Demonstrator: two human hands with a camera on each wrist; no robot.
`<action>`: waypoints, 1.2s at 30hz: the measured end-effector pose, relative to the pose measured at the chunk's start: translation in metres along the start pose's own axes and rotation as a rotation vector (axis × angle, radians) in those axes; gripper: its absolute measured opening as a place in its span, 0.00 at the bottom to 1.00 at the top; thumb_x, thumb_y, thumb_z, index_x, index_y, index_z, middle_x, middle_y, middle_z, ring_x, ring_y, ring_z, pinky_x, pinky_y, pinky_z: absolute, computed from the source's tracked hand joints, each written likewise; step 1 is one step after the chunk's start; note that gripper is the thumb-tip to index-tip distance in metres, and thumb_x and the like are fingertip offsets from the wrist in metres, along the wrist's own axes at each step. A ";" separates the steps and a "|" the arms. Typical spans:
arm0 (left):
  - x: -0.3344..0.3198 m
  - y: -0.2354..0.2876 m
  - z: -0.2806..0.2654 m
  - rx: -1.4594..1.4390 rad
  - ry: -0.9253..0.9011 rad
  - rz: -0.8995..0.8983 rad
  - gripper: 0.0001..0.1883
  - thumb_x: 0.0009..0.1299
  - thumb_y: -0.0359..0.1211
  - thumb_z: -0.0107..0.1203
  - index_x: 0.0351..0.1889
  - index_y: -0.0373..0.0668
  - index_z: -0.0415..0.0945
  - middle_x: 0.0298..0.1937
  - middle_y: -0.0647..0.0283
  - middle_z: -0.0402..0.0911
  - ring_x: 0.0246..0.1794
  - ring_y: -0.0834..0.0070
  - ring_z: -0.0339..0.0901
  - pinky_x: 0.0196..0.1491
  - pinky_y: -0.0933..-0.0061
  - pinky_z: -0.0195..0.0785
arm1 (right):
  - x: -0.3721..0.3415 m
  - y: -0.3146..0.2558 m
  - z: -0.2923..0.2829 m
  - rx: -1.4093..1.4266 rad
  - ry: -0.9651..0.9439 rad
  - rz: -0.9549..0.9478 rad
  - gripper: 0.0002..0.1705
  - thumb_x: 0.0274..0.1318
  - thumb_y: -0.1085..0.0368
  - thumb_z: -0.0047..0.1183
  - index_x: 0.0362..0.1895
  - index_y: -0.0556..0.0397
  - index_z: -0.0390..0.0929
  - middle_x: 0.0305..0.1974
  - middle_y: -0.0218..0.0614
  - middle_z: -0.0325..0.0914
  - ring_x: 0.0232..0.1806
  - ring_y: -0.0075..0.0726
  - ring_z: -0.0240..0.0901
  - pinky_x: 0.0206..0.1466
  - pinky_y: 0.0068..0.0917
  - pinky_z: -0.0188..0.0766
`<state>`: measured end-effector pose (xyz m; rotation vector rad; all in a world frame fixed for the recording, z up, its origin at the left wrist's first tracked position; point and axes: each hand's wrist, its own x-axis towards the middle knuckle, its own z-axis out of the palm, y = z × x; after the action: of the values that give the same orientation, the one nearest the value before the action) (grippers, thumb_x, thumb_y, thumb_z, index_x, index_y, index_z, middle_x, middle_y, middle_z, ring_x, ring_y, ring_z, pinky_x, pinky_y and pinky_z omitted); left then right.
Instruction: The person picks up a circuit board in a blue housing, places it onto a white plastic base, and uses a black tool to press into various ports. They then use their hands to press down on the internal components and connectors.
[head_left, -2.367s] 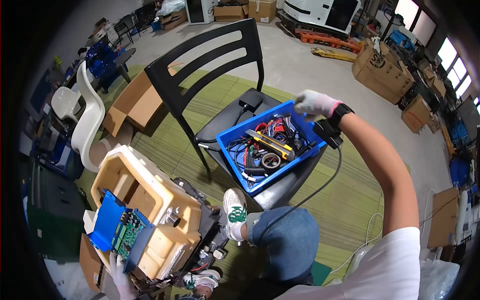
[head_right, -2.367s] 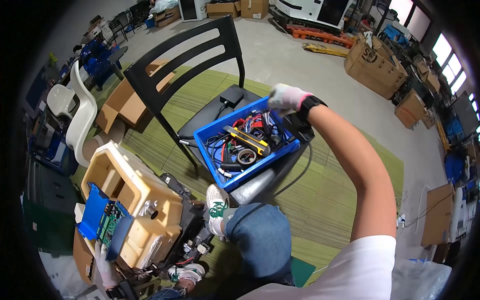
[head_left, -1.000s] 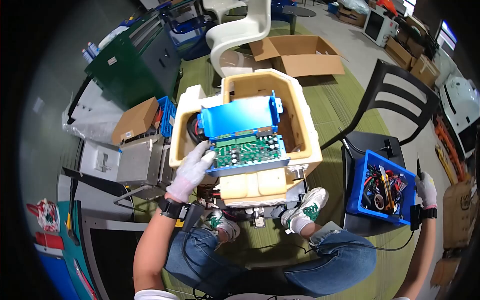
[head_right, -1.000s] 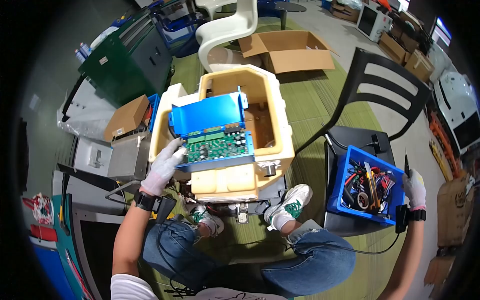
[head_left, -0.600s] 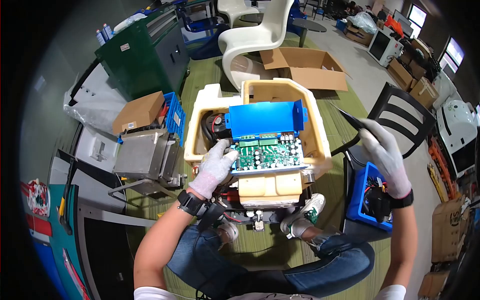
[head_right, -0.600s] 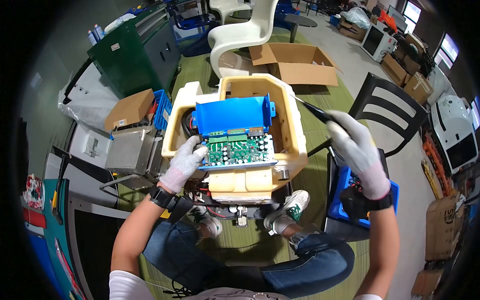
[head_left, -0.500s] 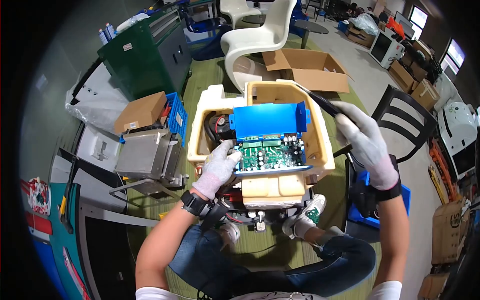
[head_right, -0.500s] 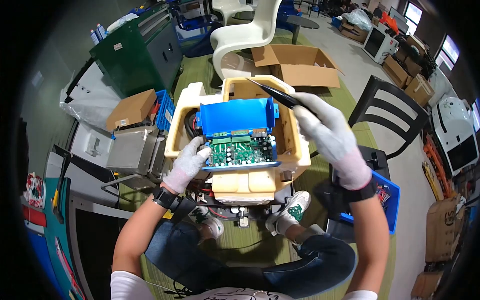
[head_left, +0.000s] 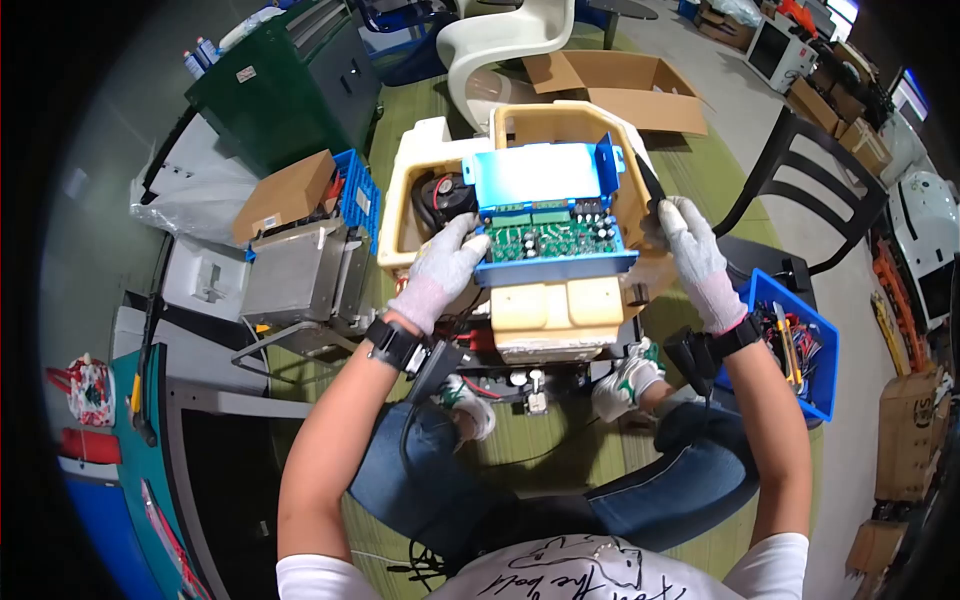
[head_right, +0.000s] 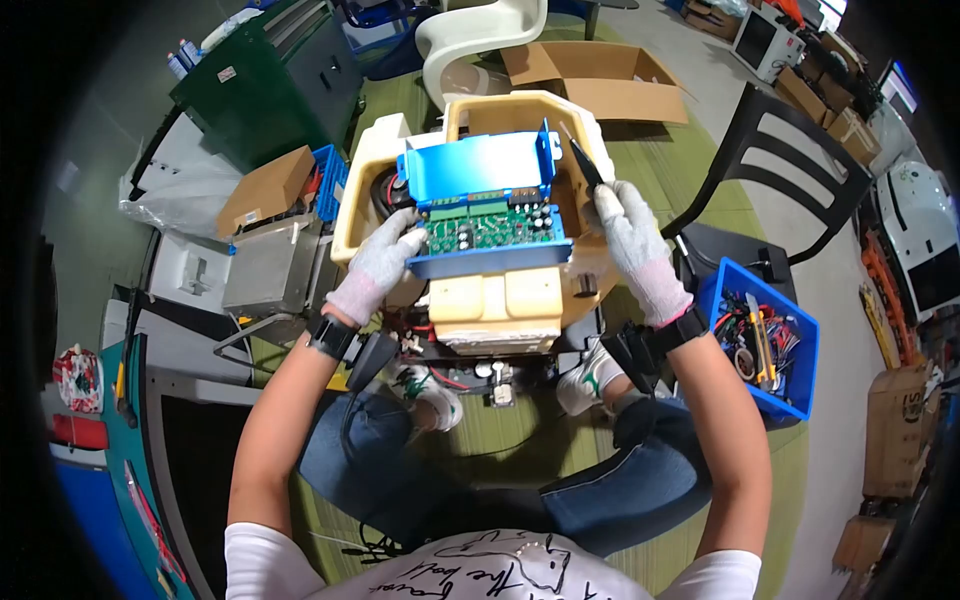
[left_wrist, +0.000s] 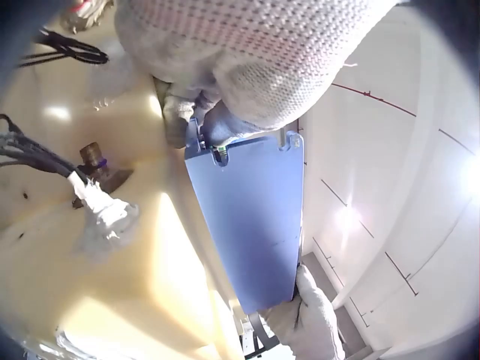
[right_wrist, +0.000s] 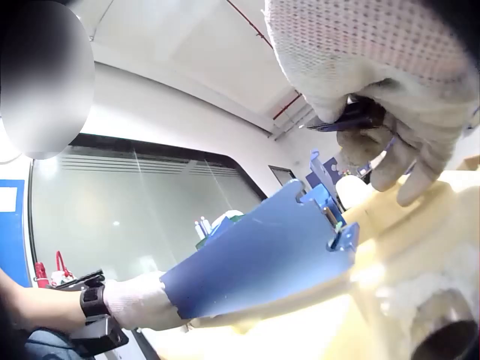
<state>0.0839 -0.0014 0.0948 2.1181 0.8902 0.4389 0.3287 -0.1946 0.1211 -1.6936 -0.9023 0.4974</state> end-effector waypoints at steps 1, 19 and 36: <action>0.000 0.003 -0.002 0.049 -0.007 0.013 0.23 0.67 0.40 0.46 0.57 0.38 0.66 0.46 0.59 0.76 0.44 0.74 0.72 0.47 0.75 0.65 | 0.000 0.002 0.004 -0.010 0.000 -0.005 0.19 0.65 0.54 0.39 0.45 0.58 0.69 0.37 0.39 0.75 0.38 0.30 0.74 0.46 0.28 0.72; 0.020 -0.018 0.006 -0.132 -0.022 0.118 0.22 0.67 0.40 0.48 0.54 0.35 0.68 0.53 0.54 0.75 0.55 0.67 0.69 0.59 0.72 0.57 | -0.004 0.013 0.038 -0.333 0.307 -0.080 0.21 0.62 0.48 0.41 0.47 0.50 0.68 0.40 0.51 0.75 0.45 0.55 0.72 0.48 0.41 0.65; 0.026 -0.030 0.013 -0.213 -0.039 0.139 0.24 0.67 0.42 0.48 0.55 0.36 0.67 0.53 0.52 0.75 0.57 0.64 0.69 0.58 0.71 0.58 | 0.030 0.059 0.020 -0.028 0.068 -0.028 0.15 0.67 0.59 0.37 0.49 0.57 0.63 0.41 0.41 0.76 0.42 0.32 0.74 0.49 0.29 0.70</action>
<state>0.0959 0.0234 0.0640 1.9912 0.6457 0.5381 0.3520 -0.1652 0.0627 -1.7104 -0.8861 0.4074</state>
